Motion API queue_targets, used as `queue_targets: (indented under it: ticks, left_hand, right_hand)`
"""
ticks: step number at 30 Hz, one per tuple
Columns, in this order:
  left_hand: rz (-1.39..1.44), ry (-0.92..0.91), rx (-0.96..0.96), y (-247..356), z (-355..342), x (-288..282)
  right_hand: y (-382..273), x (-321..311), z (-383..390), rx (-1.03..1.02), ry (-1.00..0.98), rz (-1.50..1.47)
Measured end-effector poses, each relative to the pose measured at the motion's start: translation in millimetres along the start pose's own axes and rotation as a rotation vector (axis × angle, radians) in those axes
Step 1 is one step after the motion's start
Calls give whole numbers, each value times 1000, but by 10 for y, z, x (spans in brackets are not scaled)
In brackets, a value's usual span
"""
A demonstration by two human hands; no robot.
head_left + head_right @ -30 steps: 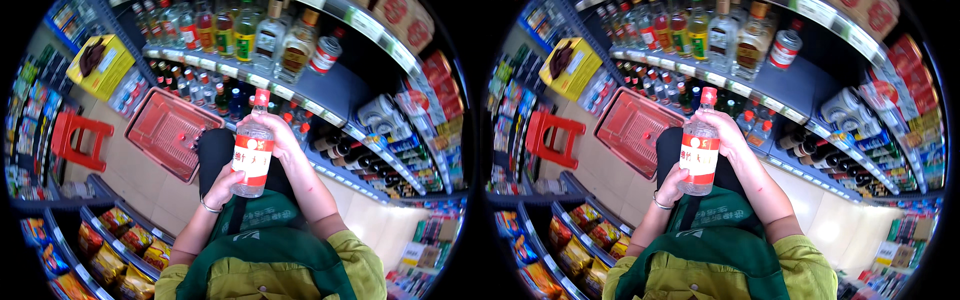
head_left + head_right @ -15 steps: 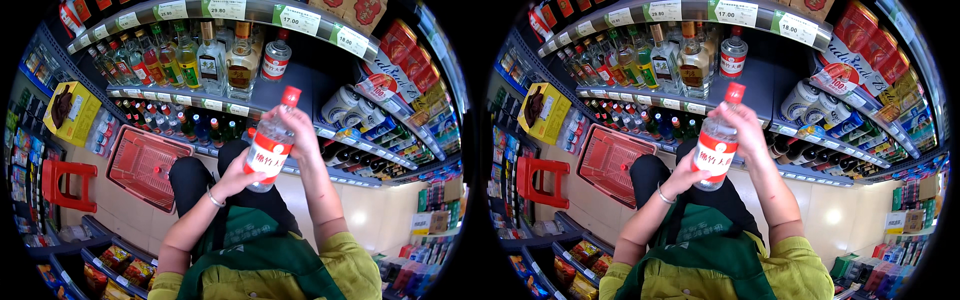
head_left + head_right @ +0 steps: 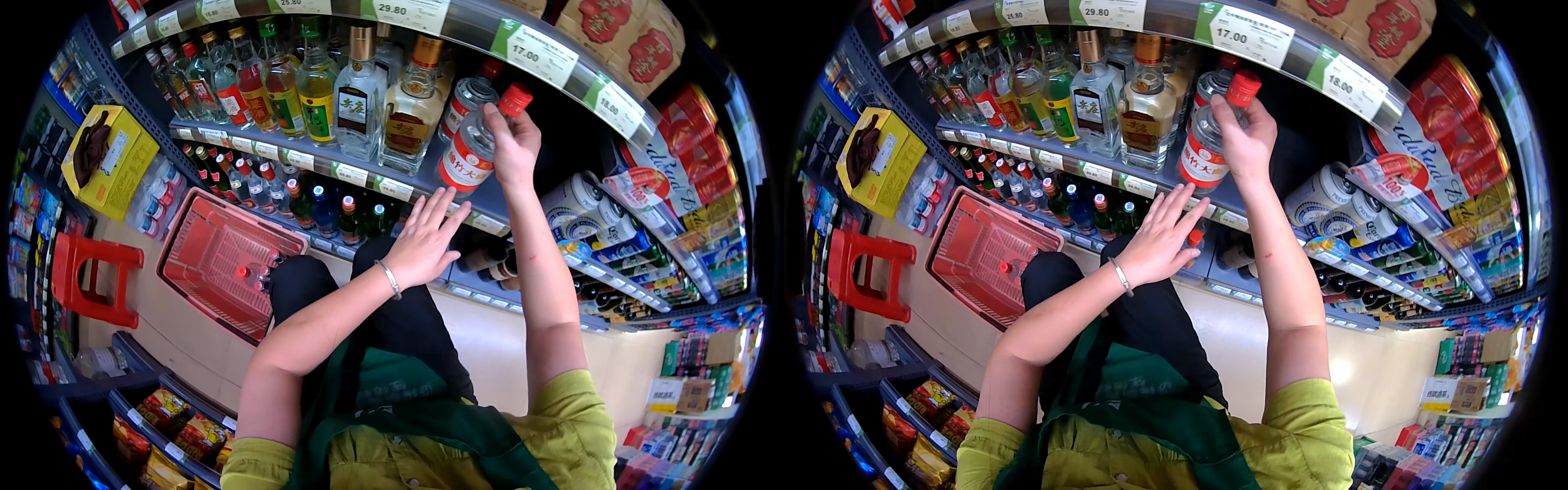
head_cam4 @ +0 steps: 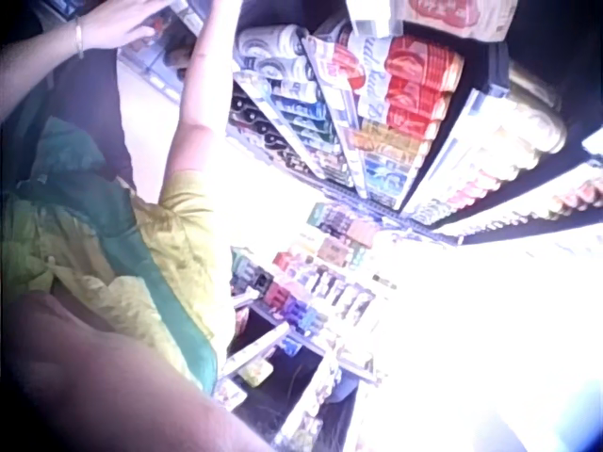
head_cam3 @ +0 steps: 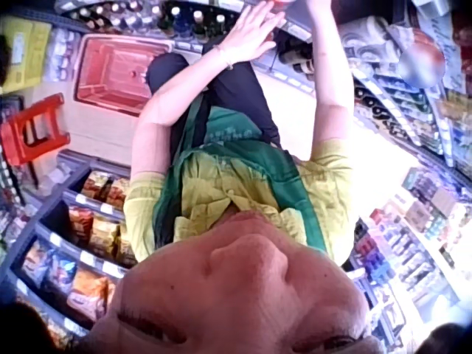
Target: The person is restocking a store shelf with various bottles of alcohol. They take bottles from a red plastic basket on the floor and place them onto the shelf, arranging them in rows.
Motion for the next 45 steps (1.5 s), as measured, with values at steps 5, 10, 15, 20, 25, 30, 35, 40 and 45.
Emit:
queue_targets:
  ticks: [5, 10, 15, 20, 25, 30, 35, 40, 45]
  left_hand:
    - [-72, 11, -73, -210, -179, 144]
    - [-99, 73, -132, -244, -302, 123]
    - [-76, 103, -206, -295, -417, 164]
    - [-70, 115, -227, -291, -487, 206]
    - [-45, 107, -262, -289, -535, 214]
    - [-64, 158, -244, -348, -601, 256]
    - [-60, 172, -230, -394, -715, 276]
    - [-60, 181, -219, -431, -807, 315]
    - [-81, 198, -220, -466, -860, 360]
  right_hand:
    - [140, 138, -53, -39, -17, 174]
    - [326, 134, -120, -33, 1, 93]
    - [344, 97, -180, -212, 47, 339]
    - [300, 94, -204, -212, 36, 370]
    - [264, 123, -244, -366, 32, 368]
    - [291, 128, -321, -433, 23, 456]
    - [356, 96, -442, -436, 12, 449]
    - [466, 47, -550, -400, 51, 401]
    - [549, 25, -622, -396, 74, 385]
Point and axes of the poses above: each hand's wrist, its own z-axis away from the middle knuckle, its own x-axis out of the palm, y = z × x, the point moved 6 cm from there along -z, towards the middle knuckle, and after that the axes turned 5 degrees about -z, right-handed, at the moved point
